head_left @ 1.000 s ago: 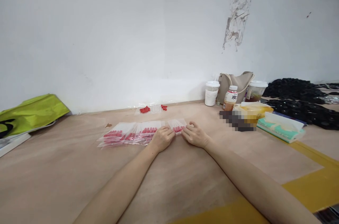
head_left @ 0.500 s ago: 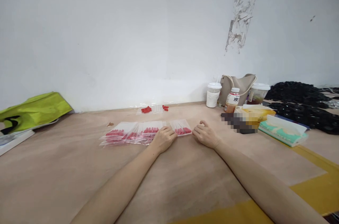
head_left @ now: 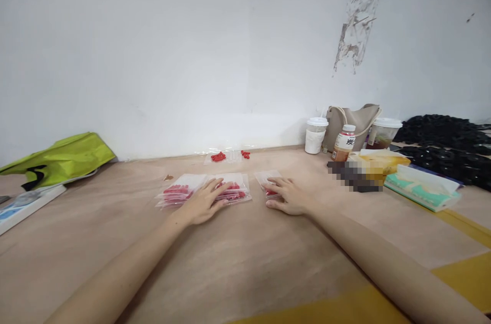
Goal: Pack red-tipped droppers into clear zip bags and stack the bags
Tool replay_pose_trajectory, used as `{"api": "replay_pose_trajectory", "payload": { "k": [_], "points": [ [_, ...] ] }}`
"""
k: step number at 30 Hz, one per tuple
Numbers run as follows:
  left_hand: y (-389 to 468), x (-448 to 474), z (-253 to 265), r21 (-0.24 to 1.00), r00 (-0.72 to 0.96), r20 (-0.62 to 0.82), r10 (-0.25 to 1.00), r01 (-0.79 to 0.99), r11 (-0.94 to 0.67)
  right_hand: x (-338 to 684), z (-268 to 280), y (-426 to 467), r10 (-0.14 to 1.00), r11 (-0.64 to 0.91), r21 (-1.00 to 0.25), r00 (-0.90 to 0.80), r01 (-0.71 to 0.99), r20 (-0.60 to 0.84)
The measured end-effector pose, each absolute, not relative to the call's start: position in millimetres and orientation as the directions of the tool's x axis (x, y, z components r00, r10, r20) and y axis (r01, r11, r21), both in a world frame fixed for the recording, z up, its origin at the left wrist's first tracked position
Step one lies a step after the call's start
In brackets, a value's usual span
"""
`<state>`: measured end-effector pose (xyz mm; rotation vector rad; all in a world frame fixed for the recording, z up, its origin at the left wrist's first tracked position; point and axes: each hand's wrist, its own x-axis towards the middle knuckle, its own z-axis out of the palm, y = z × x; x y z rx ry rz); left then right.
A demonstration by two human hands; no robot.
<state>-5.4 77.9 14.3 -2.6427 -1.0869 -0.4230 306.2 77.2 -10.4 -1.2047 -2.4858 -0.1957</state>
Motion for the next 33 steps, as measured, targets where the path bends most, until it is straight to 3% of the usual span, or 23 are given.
{"api": "replay_pose_trajectory", "payload": {
  "k": [3, 9, 22, 26, 30, 33],
  "points": [
    [82, 10, 5, -0.11, 0.682, 0.353, 0.64, 0.71, -0.696, 303, -17, 82, 0.768, 0.613, -0.068, -0.573, 0.788, 0.286],
    [88, 45, -12, -0.034, 0.656, 0.402, 0.638, 0.707, -0.706, 326, -21, 87, 0.827, 0.539, -0.113, -0.499, 0.835, 0.26],
    [98, 166, -28, 0.06, 0.591, 0.511, 0.624, 0.7, -0.712, 375, -31, 86, 0.853, 0.418, -0.212, -0.302, 0.883, 0.426],
    [77, 138, -17, -0.045, 0.593, 0.605, 0.531, 0.692, -0.721, 362, -24, 75, 0.796, 0.442, -0.113, -0.331, 0.89, 0.507],
    [63, 57, 1, -0.269, 0.788, 0.44, 0.431, 0.573, -0.774, 333, -14, 64, 0.679, 0.528, -0.035, -0.397, 0.849, 0.617],
    [67, -3, 10, -0.386, 0.758, 0.408, 0.51, 0.649, -0.655, 304, -10, 62, 0.616, 0.581, -0.056, -0.394, 0.812, 0.682]
  ]
}}
